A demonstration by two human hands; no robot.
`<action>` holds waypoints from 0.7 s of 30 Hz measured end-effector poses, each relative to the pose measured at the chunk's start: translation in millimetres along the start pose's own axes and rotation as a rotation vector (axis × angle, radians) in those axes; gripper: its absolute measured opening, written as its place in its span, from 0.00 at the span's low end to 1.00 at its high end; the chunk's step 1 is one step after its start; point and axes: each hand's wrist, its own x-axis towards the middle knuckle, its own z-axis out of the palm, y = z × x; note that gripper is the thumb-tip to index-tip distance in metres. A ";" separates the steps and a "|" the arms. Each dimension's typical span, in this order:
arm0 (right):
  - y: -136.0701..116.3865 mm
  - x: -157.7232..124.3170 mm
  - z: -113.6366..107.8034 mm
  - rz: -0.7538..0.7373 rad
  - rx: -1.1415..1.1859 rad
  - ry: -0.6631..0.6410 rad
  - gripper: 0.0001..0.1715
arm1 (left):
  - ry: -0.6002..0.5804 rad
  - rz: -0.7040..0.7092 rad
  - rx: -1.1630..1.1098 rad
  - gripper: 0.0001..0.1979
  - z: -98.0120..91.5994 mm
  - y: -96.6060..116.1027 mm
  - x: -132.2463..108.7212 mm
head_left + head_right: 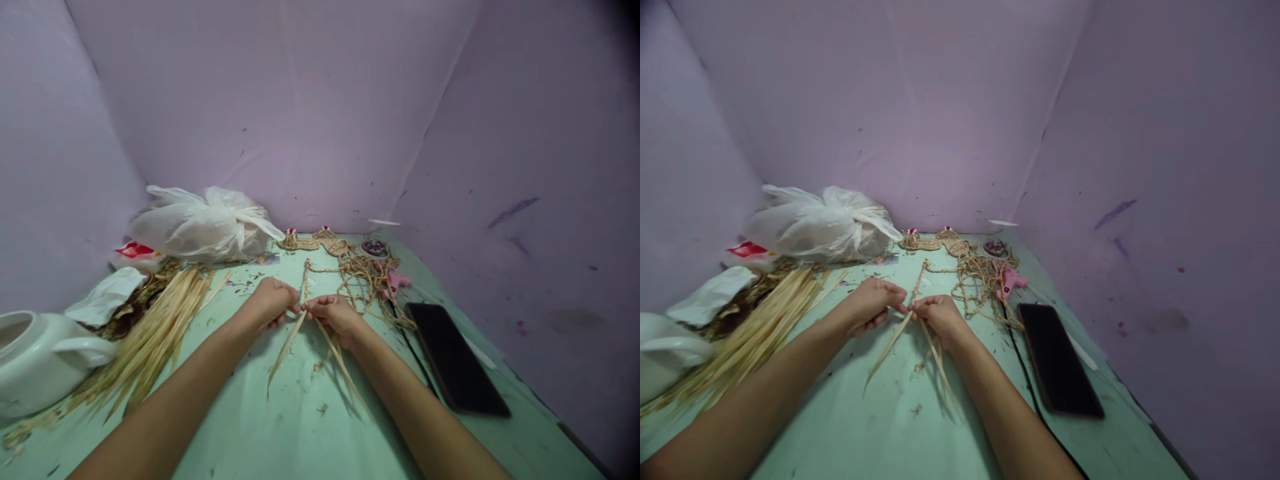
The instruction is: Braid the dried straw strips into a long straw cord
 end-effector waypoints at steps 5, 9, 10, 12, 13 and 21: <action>-4.1 -1.3 -4.8 -0.034 -0.051 -0.109 0.07 | -0.284 -0.104 -0.216 0.05 12.4 -10.0 5.2; -0.5 3.3 -11.4 -0.146 -0.416 -0.098 0.07 | -0.156 -0.038 0.102 0.08 16.5 -15.4 7.4; 0.7 3.4 -11.6 -0.203 -0.551 -0.061 0.07 | -0.082 0.003 0.223 0.08 17.6 -16.4 7.8; 1.4 0.8 -9.6 -0.323 -0.835 0.032 0.08 | 0.076 0.107 0.428 0.07 20.6 -19.0 8.8; 0.5 -2.1 -7.5 -0.369 -0.965 0.075 0.09 | 0.138 0.154 0.496 0.07 22.2 -20.5 9.5; -21.0 -33.6 18.9 -0.228 -1.385 0.271 0.11 | 0.086 0.123 0.197 0.05 29.1 -22.4 10.6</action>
